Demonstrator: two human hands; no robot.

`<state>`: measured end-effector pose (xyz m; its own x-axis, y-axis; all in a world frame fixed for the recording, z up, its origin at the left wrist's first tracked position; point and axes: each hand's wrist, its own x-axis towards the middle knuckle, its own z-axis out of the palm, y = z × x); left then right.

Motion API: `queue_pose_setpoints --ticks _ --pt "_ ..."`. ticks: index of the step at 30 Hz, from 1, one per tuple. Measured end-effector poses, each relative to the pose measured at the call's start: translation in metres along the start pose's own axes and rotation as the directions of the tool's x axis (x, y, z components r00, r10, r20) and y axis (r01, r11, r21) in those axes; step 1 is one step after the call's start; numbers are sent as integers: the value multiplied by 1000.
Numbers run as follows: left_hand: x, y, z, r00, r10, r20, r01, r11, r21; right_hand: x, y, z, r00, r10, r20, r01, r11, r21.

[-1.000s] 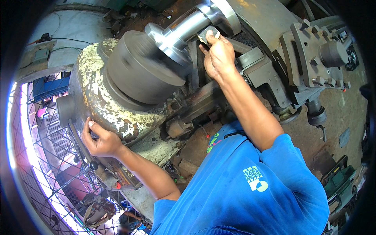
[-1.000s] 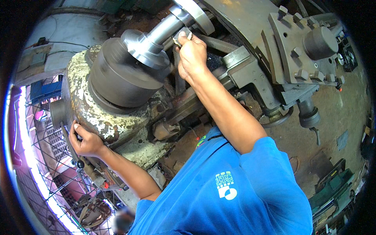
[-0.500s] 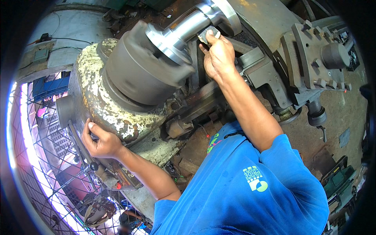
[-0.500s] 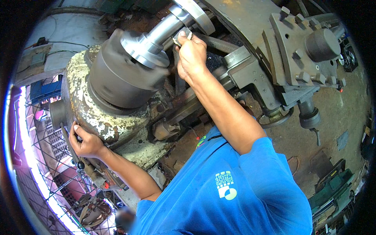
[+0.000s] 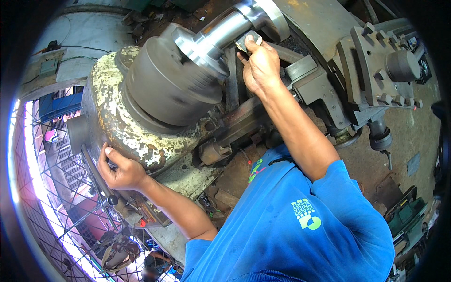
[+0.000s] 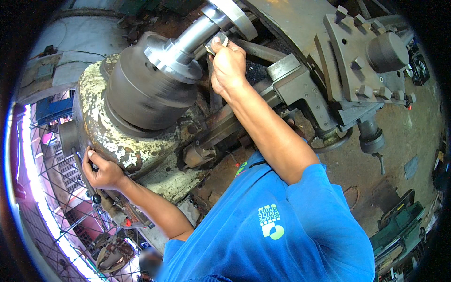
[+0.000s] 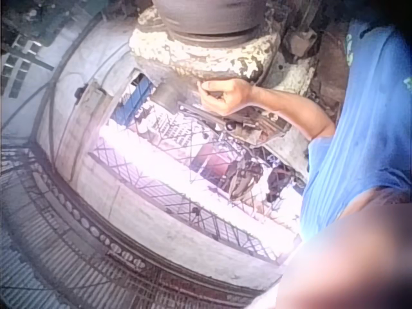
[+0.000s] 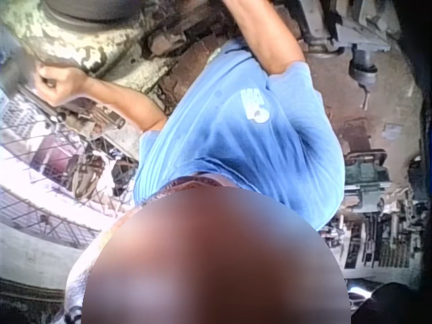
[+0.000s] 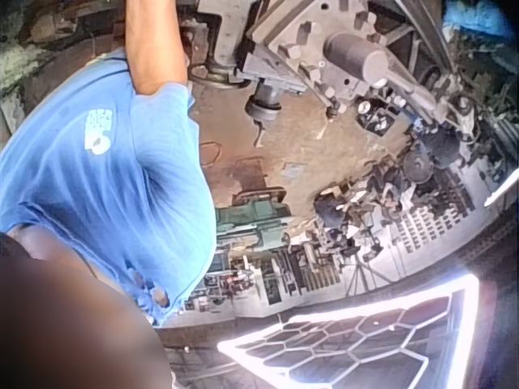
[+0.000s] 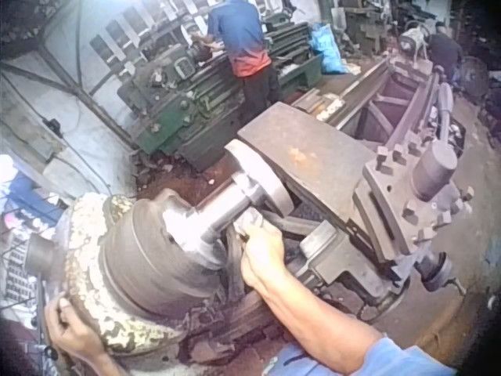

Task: The person operates a metal lathe, tightening the chuck with a bar, measuring the rotating workpiece with a dial indicator, and smoothing the surface with a sanding block. The person then uses a hammer to tap the chuck and continues to adjust the machine controls.

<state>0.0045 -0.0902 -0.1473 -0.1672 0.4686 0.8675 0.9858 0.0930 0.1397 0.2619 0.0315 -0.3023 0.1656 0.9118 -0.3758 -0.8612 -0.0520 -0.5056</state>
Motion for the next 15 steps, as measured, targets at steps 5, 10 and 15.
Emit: queue_pose_setpoints --ticks 5,10,15 --pt "0 0 0 1000 6 -1 -6 1000 4 -2 1 2 1000 20 17 -20 1000 6" --pt "0 0 -1 1000 10 4 -10 1000 6 -5 1 2 1000 -2 9 2 1000 11" --pt "0 -1 0 1000 9 -6 -9 1000 -3 -3 0 2 1000 -24 -6 24 999 23"
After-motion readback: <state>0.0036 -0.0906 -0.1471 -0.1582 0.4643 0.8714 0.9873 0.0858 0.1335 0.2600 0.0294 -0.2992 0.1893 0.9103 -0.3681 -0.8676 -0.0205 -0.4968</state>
